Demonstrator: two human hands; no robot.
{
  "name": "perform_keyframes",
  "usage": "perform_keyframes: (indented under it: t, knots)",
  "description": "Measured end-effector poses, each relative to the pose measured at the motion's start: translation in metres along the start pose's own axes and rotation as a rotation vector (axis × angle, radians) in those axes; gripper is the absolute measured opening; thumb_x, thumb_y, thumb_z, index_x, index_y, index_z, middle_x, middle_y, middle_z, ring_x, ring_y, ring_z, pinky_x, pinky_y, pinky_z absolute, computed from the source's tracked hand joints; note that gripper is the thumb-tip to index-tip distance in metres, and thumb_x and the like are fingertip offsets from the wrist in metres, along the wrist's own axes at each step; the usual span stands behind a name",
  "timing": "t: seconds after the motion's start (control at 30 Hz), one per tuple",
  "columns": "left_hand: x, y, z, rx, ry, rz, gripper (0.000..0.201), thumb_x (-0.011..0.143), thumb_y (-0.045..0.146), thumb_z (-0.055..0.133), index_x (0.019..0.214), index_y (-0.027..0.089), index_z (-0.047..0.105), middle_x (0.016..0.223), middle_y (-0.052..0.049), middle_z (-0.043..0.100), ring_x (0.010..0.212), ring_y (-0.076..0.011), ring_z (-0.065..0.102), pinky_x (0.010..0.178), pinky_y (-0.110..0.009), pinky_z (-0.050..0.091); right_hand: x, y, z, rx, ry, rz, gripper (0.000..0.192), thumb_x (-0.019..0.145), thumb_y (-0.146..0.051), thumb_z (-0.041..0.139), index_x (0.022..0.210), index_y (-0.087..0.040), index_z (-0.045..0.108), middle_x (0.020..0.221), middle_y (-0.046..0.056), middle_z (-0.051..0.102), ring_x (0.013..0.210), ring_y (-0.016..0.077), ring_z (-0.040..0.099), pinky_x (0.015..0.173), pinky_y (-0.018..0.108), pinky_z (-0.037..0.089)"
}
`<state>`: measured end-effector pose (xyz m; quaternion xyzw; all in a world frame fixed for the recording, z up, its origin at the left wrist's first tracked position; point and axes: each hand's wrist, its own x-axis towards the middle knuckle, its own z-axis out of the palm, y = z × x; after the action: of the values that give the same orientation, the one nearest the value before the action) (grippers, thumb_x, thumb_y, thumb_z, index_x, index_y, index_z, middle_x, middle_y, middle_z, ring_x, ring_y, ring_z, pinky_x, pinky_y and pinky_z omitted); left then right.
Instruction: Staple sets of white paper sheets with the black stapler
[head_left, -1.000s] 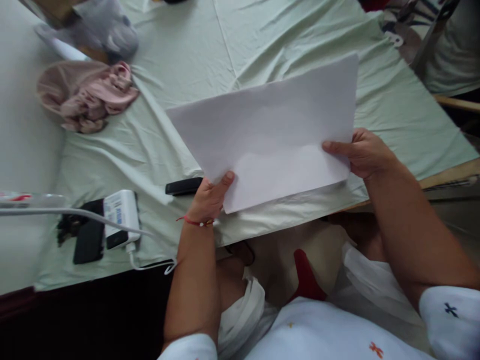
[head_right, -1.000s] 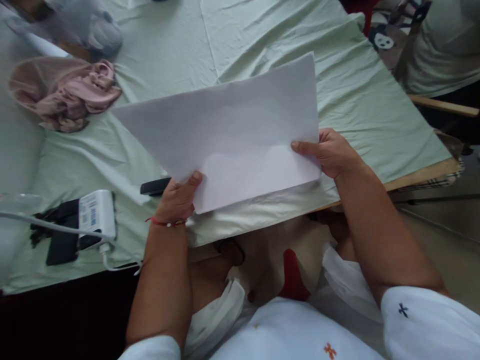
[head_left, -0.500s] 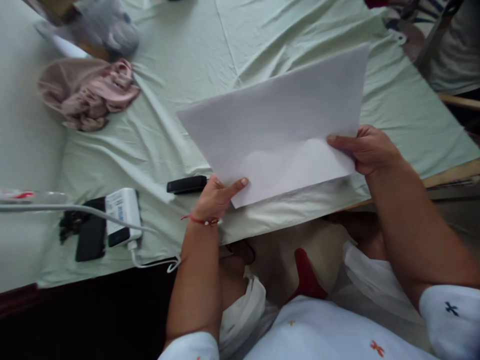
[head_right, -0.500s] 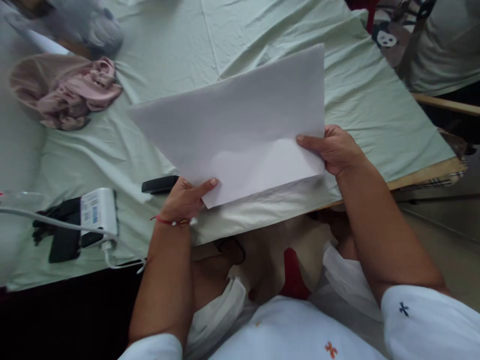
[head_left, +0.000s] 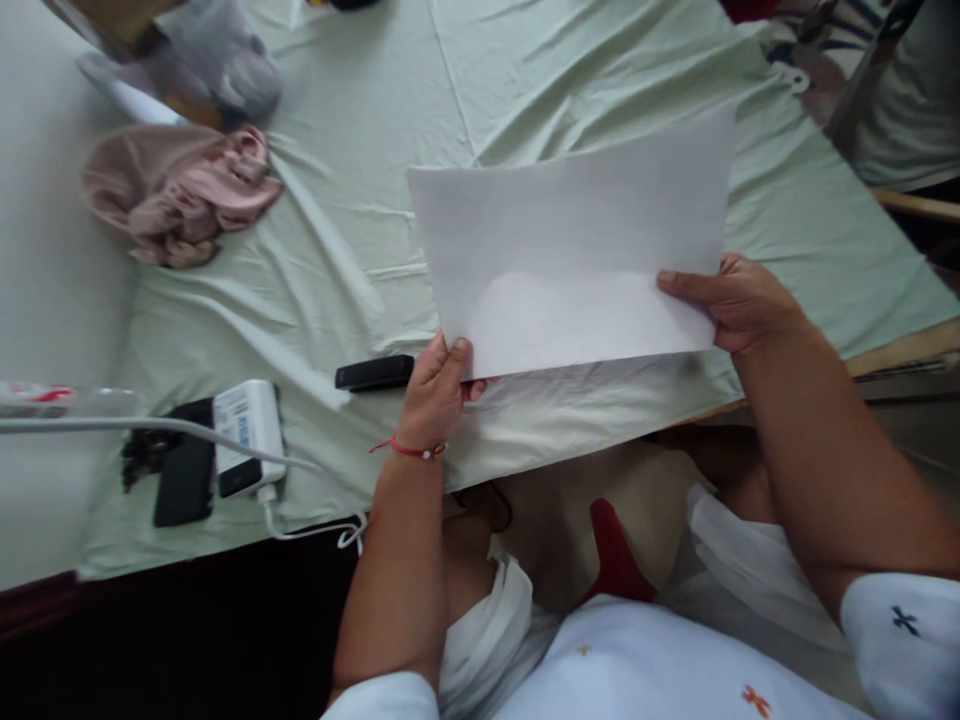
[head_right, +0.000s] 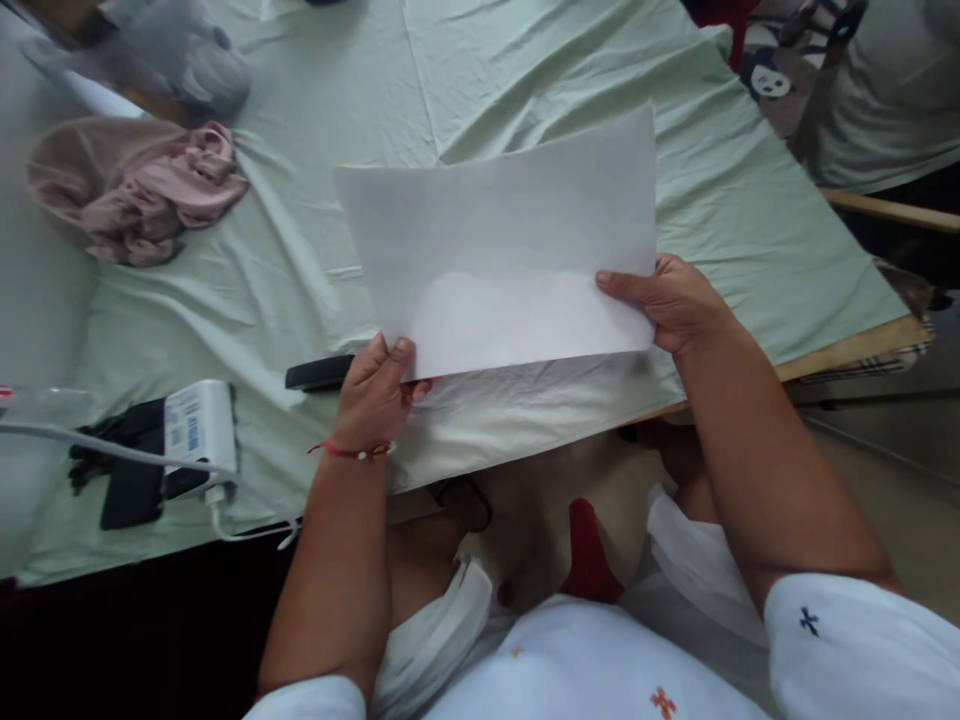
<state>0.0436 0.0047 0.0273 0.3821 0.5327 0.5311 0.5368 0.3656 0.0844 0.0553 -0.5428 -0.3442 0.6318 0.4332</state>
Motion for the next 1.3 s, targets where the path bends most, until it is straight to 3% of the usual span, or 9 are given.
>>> perform_keyframes:
  t: [0.17, 0.37, 0.57, 0.77, 0.87, 0.97, 1.1, 1.3]
  knots:
    - [0.0, 0.004, -0.008, 0.038, -0.025, 0.044, 0.038, 0.083, 0.053, 0.087, 0.09, 0.02, 0.068, 0.066, 0.003, 0.058, 0.048, -0.0069, 0.048, 0.036, -0.017, 0.037, -0.002, 0.005, -0.004, -0.112, -0.187, 0.079, 0.033, 0.065, -0.02, 0.098, 0.095, -0.02, 0.084, 0.114, 0.008, 0.084, 0.101, 0.0248, 0.075, 0.093, 0.036, 0.063]
    - [-0.004, 0.0, -0.012, 0.056, -0.006, -0.02, 0.037, 0.083, 0.05, 0.088, 0.087, 0.02, 0.068, 0.063, 0.004, 0.055, 0.048, -0.0069, 0.05, 0.035, -0.015, 0.037, 0.003, 0.012, -0.011, -0.231, -0.15, 0.019, 0.027, 0.065, -0.026, 0.098, 0.088, -0.025, 0.083, 0.107, 0.007, 0.084, 0.101, 0.0291, 0.077, 0.092, 0.043, 0.065]
    - [-0.002, -0.001, -0.02, -0.017, -0.025, -0.171, 0.034, 0.078, 0.043, 0.092, 0.087, 0.018, 0.07, 0.067, 0.003, 0.059, 0.049, -0.0048, 0.045, 0.035, -0.012, 0.034, -0.001, 0.009, -0.006, -0.226, -0.221, 0.068, 0.03, 0.065, -0.025, 0.099, 0.091, -0.022, 0.084, 0.106, 0.009, 0.083, 0.097, 0.027, 0.077, 0.096, 0.042, 0.063]
    - [-0.007, 0.002, -0.023, -0.104, -0.053, -0.239, 0.043, 0.068, 0.027, 0.098, 0.102, 0.016, 0.073, 0.087, -0.001, 0.069, 0.055, -0.0027, 0.048, 0.041, -0.012, 0.039, 0.002, 0.006, -0.003, -0.18, -0.066, 0.081, 0.014, 0.069, -0.012, 0.092, 0.079, -0.018, 0.083, 0.092, 0.007, 0.082, 0.082, 0.018, 0.07, 0.086, 0.031, 0.059]
    - [-0.013, 0.0, -0.022, -0.127, -0.027, -0.239, 0.048, 0.066, 0.025, 0.098, 0.103, 0.016, 0.07, 0.08, 0.002, 0.067, 0.05, -0.0019, 0.049, 0.042, -0.012, 0.038, 0.004, 0.005, -0.002, -0.21, -0.025, 0.069, 0.015, 0.067, -0.012, 0.093, 0.072, -0.018, 0.08, 0.083, 0.005, 0.079, 0.078, 0.0175, 0.066, 0.081, 0.031, 0.059]
    - [-0.021, -0.003, -0.021, -0.082, 0.043, -0.176, 0.047, 0.066, 0.026, 0.097, 0.1, 0.016, 0.066, 0.07, 0.005, 0.063, 0.051, -0.0046, 0.055, 0.045, -0.013, 0.04, 0.003, 0.004, 0.002, -0.233, -0.008, 0.085, 0.022, 0.063, -0.014, 0.096, 0.067, -0.019, 0.075, 0.077, 0.005, 0.076, 0.075, 0.0185, 0.064, 0.08, 0.034, 0.06]
    - [-0.038, -0.005, -0.023, 0.088, 0.185, -0.026, 0.035, 0.075, 0.027, 0.089, 0.1, 0.017, 0.066, 0.066, 0.004, 0.065, 0.055, -0.0092, 0.062, 0.05, -0.016, 0.045, 0.003, 0.004, 0.007, -0.208, -0.011, 0.081, 0.027, 0.06, -0.015, 0.099, 0.074, -0.021, 0.077, 0.082, 0.004, 0.078, 0.081, 0.02, 0.065, 0.084, 0.036, 0.06]
    - [-0.057, -0.003, -0.032, 0.441, 0.611, 0.347, 0.009, 0.095, 0.027, 0.071, 0.099, 0.02, 0.069, 0.081, 0.002, 0.073, 0.053, -0.0077, 0.054, 0.053, -0.021, 0.043, 0.007, 0.01, 0.012, -0.202, 0.06, 0.051, 0.02, 0.064, -0.014, 0.094, 0.068, -0.02, 0.075, 0.079, 0.005, 0.076, 0.075, 0.0183, 0.063, 0.074, 0.033, 0.059]
